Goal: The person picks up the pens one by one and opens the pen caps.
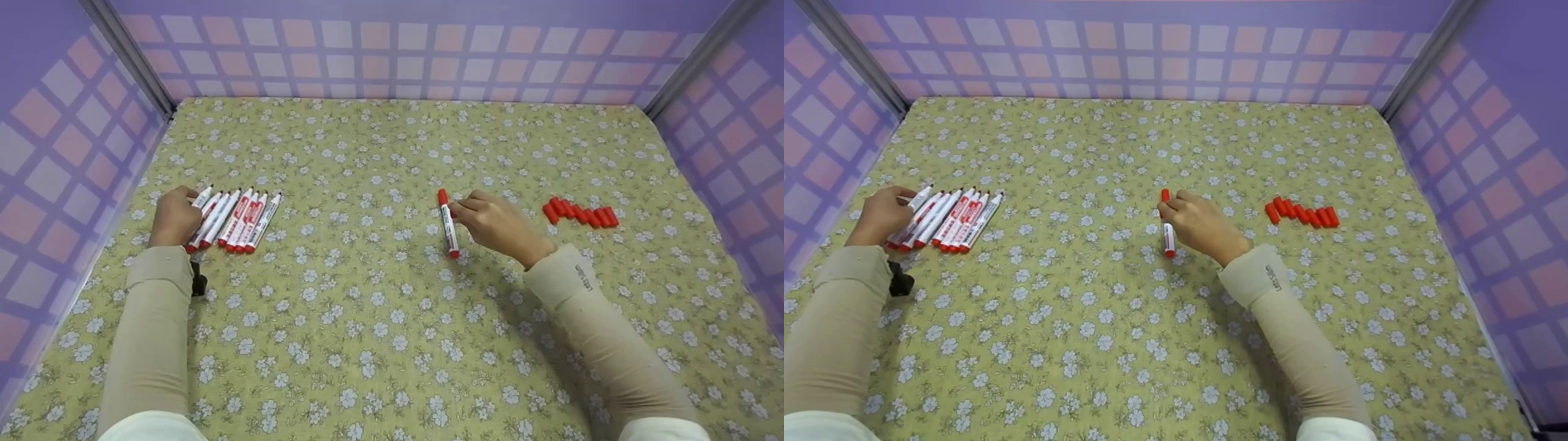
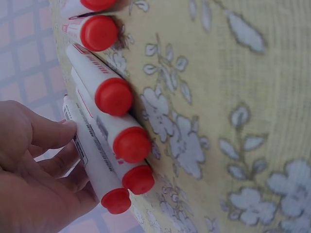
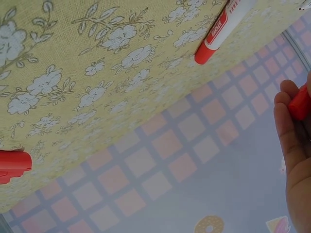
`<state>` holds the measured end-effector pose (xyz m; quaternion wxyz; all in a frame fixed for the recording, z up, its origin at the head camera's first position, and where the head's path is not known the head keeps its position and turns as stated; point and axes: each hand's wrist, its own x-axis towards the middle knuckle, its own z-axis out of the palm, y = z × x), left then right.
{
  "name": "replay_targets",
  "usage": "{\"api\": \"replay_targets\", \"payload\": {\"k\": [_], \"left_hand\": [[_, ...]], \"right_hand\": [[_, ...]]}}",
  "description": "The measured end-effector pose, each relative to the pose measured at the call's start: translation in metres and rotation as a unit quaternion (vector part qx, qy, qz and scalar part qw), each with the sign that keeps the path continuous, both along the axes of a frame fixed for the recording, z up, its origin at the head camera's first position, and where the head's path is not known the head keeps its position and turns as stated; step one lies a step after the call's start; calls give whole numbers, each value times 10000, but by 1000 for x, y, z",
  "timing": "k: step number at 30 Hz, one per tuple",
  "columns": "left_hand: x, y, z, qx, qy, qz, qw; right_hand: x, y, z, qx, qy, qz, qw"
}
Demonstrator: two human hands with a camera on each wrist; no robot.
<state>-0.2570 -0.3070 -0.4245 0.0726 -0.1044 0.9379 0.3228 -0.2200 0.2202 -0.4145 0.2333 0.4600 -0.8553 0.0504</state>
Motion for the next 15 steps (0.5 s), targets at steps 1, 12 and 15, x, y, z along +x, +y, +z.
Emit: {"api": "replay_targets", "payload": {"k": [1, 12, 15], "left_hand": [[0, -1, -1, -12, -21, -12, 10000], [3, -5, -3, -206, 52, -218, 9995], [1, -5, -3, -164, -57, -191, 9997]], "right_hand": [[0, 0, 0, -7, 2, 7, 10000], [0, 2, -1, -79, 8, 49, 10000], [0, 2, -1, -101, -13, 49, 9999]]}}
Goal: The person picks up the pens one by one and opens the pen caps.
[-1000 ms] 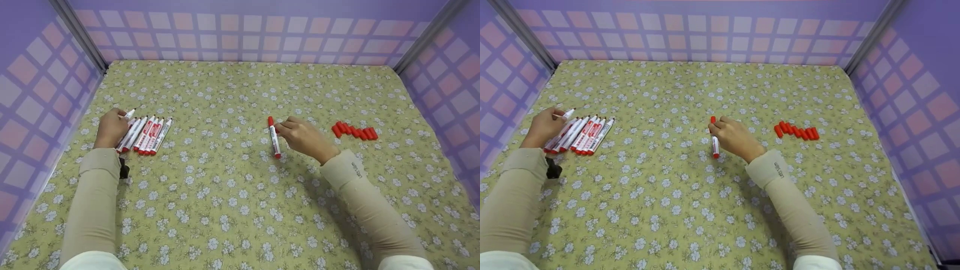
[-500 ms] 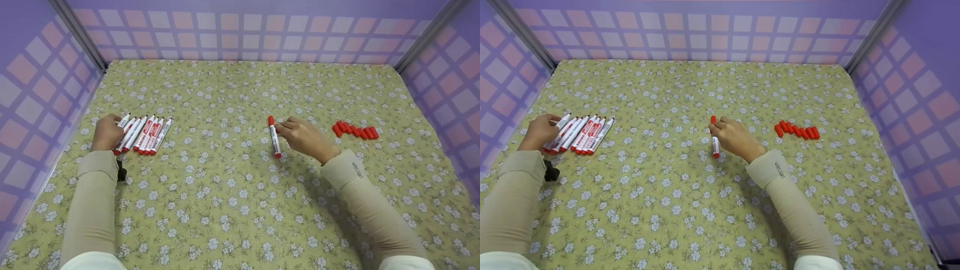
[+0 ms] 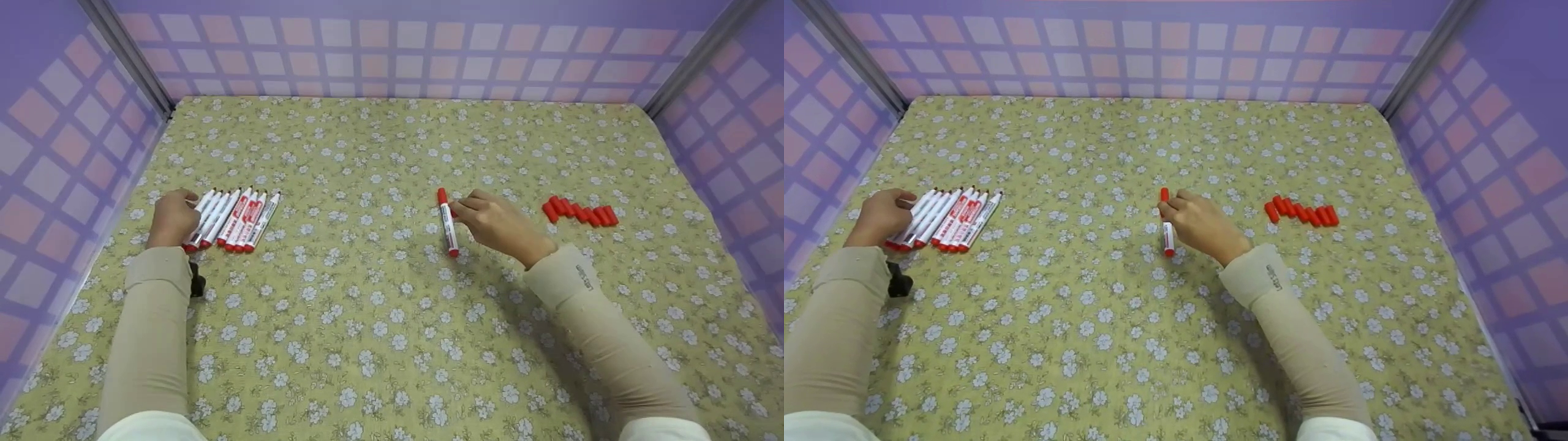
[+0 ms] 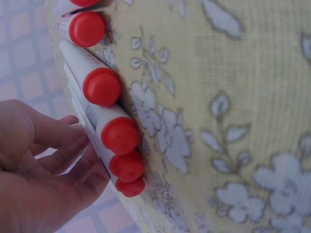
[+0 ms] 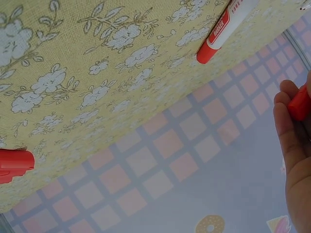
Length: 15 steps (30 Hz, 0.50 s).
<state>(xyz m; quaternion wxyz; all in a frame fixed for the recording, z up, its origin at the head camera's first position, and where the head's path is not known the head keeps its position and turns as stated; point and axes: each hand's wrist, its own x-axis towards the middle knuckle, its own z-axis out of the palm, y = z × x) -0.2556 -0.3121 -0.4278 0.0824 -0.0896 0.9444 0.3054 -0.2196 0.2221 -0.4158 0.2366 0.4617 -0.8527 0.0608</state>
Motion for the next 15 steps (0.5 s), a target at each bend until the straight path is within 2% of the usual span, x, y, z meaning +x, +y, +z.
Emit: {"api": "replay_targets", "payload": {"k": [6, 10, 15], "left_hand": [[-2, 2, 1, 18, -91, 27, 10000], [-2, 4, 1, 2, 31, 53, 10000], [-3, 11, 2, 273, 281, 244, 9989]], "right_hand": [[-1, 2, -2, -1, 47, 29, 10000], [-1, 3, -2, -8, 39, 26, 10000], [0, 5, 0, 62, -175, -147, 9997]]}}
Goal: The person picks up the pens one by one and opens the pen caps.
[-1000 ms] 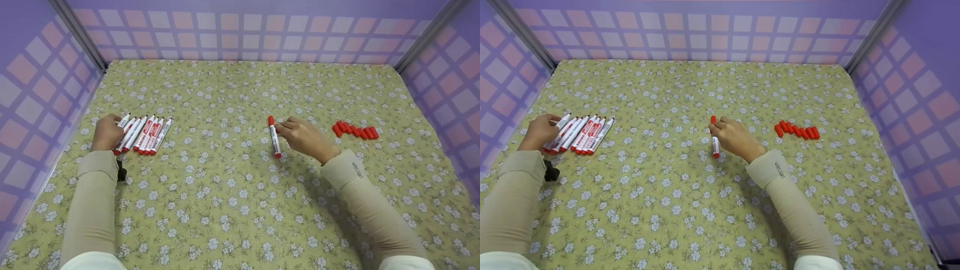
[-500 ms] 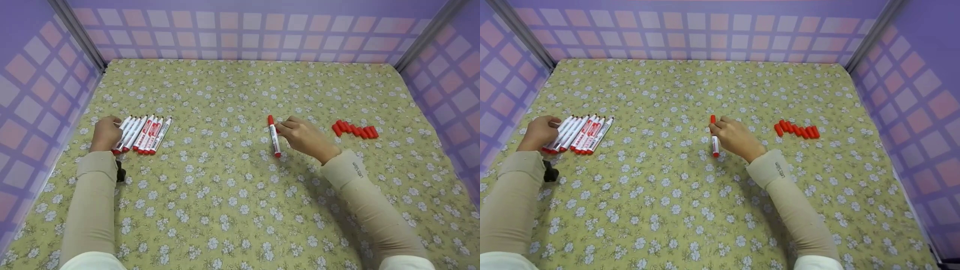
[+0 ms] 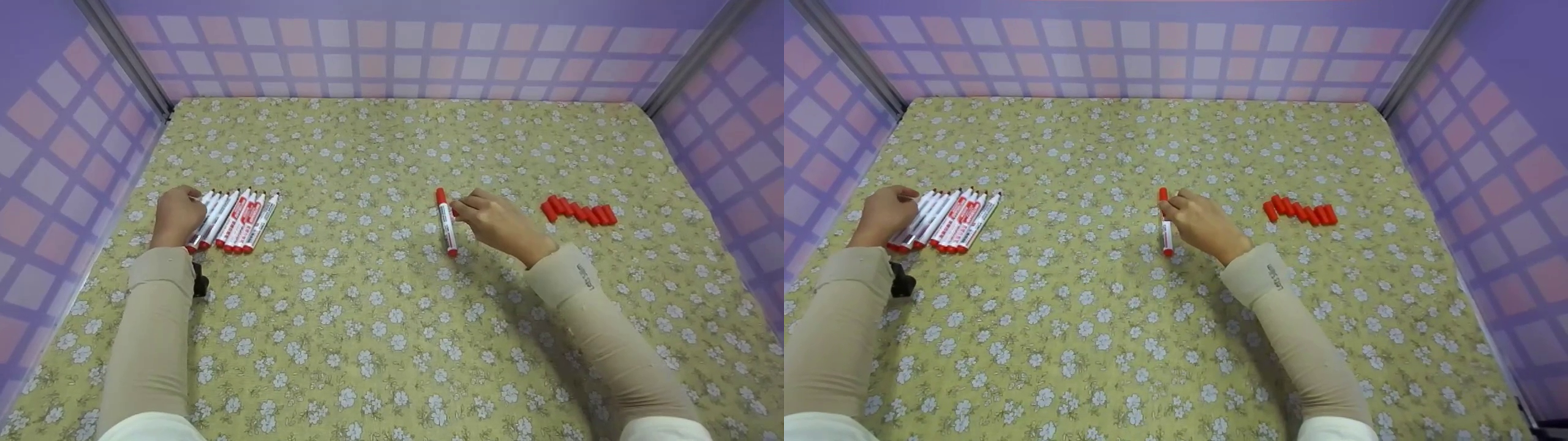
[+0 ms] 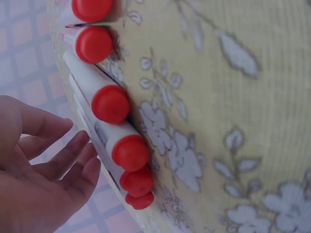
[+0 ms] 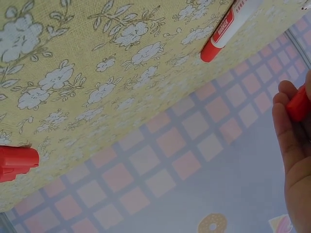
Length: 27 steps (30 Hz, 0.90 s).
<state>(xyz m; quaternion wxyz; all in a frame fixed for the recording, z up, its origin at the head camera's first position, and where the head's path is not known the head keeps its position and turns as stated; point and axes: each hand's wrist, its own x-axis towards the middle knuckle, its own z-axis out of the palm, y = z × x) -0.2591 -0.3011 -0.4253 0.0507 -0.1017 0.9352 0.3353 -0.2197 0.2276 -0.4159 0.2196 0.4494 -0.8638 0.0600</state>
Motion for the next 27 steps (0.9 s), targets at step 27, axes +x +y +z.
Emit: {"api": "replay_targets", "payload": {"k": [27], "left_hand": [[-4, 110, 8, 378, 485, -1414, 9880]], "right_hand": [[-14, 48, -12, -345, -870, -1371, 9861]]}}
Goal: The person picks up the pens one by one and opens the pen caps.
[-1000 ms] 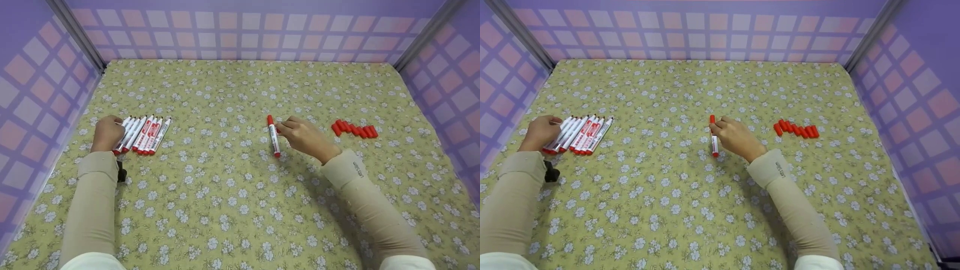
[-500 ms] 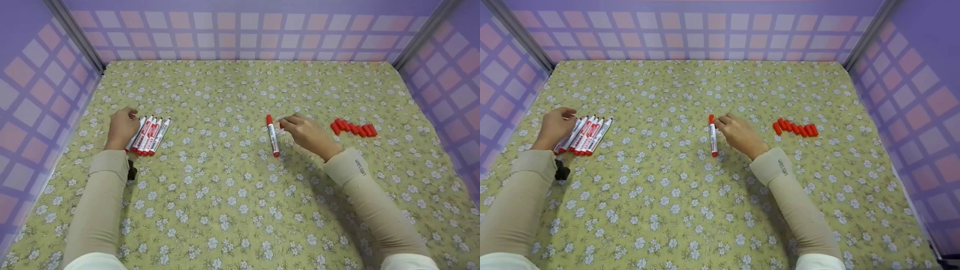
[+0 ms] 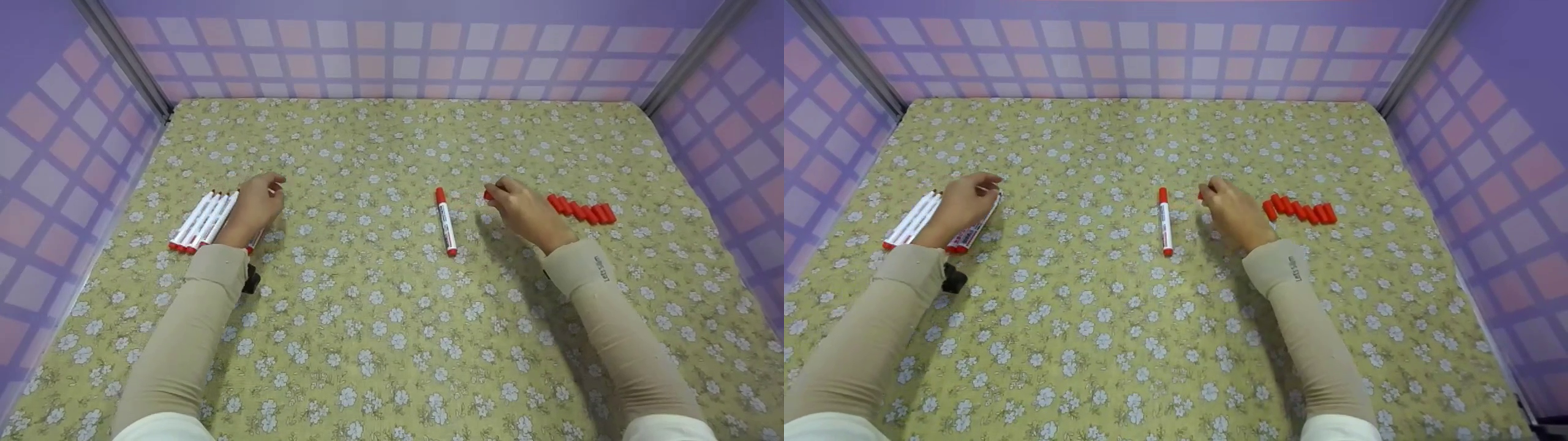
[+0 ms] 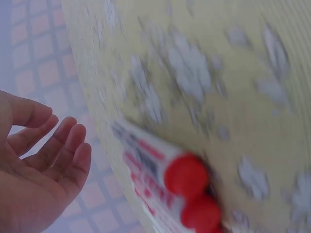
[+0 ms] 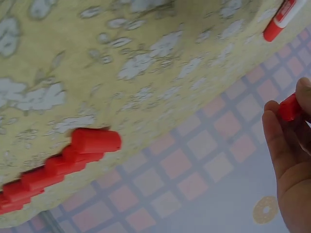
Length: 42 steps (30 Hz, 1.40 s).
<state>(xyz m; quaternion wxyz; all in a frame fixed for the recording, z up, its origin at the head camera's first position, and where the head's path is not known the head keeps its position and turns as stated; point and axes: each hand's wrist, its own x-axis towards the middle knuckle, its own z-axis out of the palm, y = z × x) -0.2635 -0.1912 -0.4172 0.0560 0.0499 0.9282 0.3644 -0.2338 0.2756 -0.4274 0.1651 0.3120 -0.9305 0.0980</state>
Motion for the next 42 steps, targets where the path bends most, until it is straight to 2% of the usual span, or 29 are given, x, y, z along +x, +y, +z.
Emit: {"api": "replay_targets", "payload": {"k": [7, 12, 18, 25, 27, 32, 38, 42], "left_hand": [[5, 32, -8, 163, 140, -480, 9986], [10, 50, -12, 553, -155, -591, 9966], [14, 73, -14, 711, -327, -842, 9934], [23, 101, -16, 806, -564, -1281, 9869], [24, 108, -17, 818, -595, -1392, 9851], [28, 126, -16, 839, -661, -1633, 9808], [28, 147, -16, 840, -840, -1717, 9780], [28, 161, -14, 725, -931, -1693, 9785]], "right_hand": [[-4, 20, -3, -246, -329, -534, 9977], [-5, 34, -2, -383, -576, -810, 9943], [-4, 52, 0, -491, -1047, -1325, 9844], [-4, 75, 2, -828, -2001, -2116, 9531], [-4, 82, 4, -920, -2141, -2273, 9455], [-3, 98, 6, -1209, -2308, -2608, 9296], [-3, 116, 4, -1386, -2261, -2863, 9207], [-3, 126, 5, -1535, -2417, -3072, 9076]]}}
